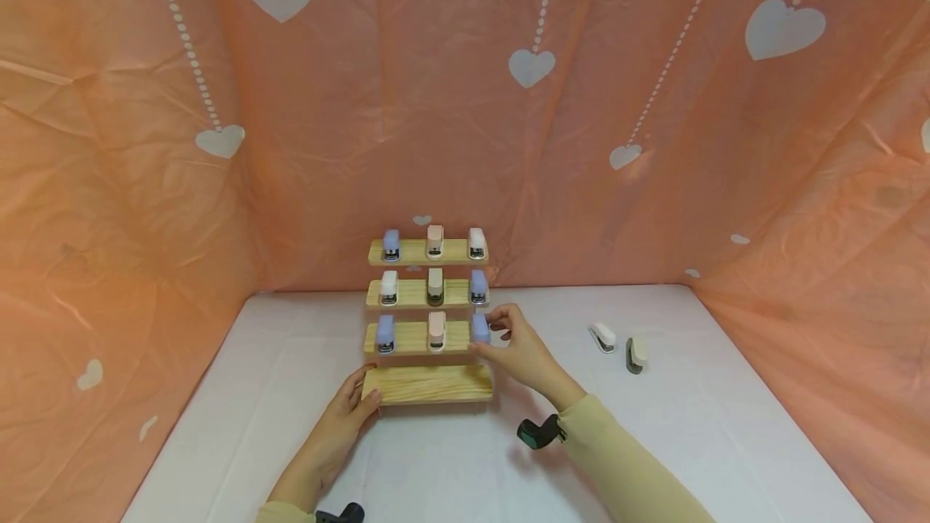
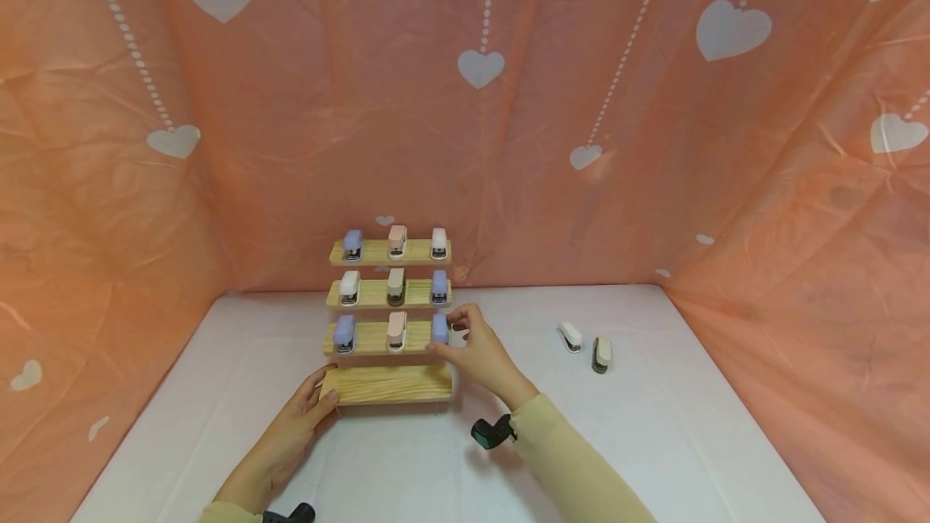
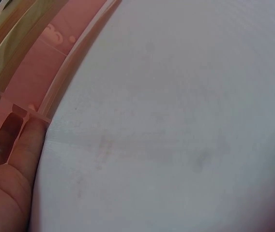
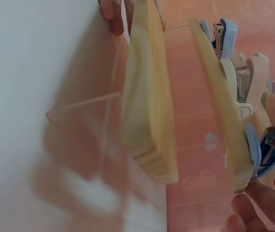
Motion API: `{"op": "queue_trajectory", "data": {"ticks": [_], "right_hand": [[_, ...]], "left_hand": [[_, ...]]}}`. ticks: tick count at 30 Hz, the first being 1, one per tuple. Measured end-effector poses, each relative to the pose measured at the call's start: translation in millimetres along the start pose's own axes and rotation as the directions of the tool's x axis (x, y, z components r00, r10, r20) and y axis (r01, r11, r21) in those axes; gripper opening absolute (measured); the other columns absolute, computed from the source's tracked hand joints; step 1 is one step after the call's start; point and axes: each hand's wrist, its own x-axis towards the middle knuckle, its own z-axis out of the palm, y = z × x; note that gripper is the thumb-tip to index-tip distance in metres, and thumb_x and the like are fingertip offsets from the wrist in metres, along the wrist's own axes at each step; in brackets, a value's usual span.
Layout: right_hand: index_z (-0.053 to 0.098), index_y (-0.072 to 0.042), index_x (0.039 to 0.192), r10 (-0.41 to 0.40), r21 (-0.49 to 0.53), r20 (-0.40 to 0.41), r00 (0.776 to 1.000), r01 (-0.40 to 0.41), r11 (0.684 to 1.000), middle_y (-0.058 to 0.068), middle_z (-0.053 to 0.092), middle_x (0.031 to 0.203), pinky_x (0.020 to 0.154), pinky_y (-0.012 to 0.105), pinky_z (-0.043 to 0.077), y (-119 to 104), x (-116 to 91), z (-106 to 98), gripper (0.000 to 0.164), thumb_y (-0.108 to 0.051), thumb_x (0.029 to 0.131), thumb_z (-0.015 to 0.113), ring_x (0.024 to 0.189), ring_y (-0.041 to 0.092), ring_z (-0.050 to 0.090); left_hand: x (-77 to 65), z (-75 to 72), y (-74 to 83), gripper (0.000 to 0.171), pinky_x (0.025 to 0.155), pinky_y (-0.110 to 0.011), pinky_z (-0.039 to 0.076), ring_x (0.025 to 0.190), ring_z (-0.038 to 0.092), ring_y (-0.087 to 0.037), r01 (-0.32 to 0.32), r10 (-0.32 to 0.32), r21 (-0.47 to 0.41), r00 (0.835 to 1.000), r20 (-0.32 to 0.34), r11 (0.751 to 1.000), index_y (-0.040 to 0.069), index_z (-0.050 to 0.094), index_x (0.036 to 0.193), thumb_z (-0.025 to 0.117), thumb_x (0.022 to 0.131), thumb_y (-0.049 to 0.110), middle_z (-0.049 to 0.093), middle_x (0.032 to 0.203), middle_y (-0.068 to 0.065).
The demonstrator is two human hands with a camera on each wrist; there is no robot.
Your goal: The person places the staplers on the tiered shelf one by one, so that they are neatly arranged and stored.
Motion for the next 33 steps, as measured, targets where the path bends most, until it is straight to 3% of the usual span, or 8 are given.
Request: {"op": "queue_trajectory", "data": {"ticks": [12,23,33], "right_hand": [[0.05,-0.008,0.126,-0.005,-0.005,-0.005,1.0,0.005,1.0,0.001,0.059,0.121,0.09,0.043,0.049,3.8,-12.7,-12.5,0.061,-0.032,0.079,0.081,0.108,0.025,0.058],[0.05,-0.011,0.13,0.062,-0.11,-0.079,0.995,-0.071,0.991,0.007,0.058,0.125,0.092,0.043,0.047,39.9,-30.5,-56.8,0.063,-0.037,0.081,0.079,0.111,0.021,0.056],[0.046,-0.004,0.134,0.104,-0.143,-0.146,0.984,-0.124,0.982,0.014,0.053,0.133,0.103,0.047,0.039,68.1,-47.8,-97.6,0.074,-0.046,0.081,0.077,0.123,0.03,0.046]], "left_hand": [[-0.4,0.2,-0.8,0.065,0.111,-0.046,0.031,0.142,0.022,-0.037,-0.008,0.008,-0.004,1.0,0.01,1.0,0.011,0.023,0.152,0.058,0.098,0.023,0.011,0.158,-0.023],[-2.6,-0.5,0.5,0.068,0.11,-0.046,0.032,0.142,0.021,-0.038,-0.016,0.016,0.013,1.0,0.012,1.0,0.01,0.022,0.152,0.059,0.097,0.027,0.009,0.158,-0.024],[-1.0,-0.7,0.2,0.069,0.111,-0.046,0.032,0.142,0.021,-0.037,-0.004,0.004,-0.001,1.0,0.011,1.0,0.011,0.021,0.152,0.059,0.097,0.027,0.008,0.159,-0.022]]}}
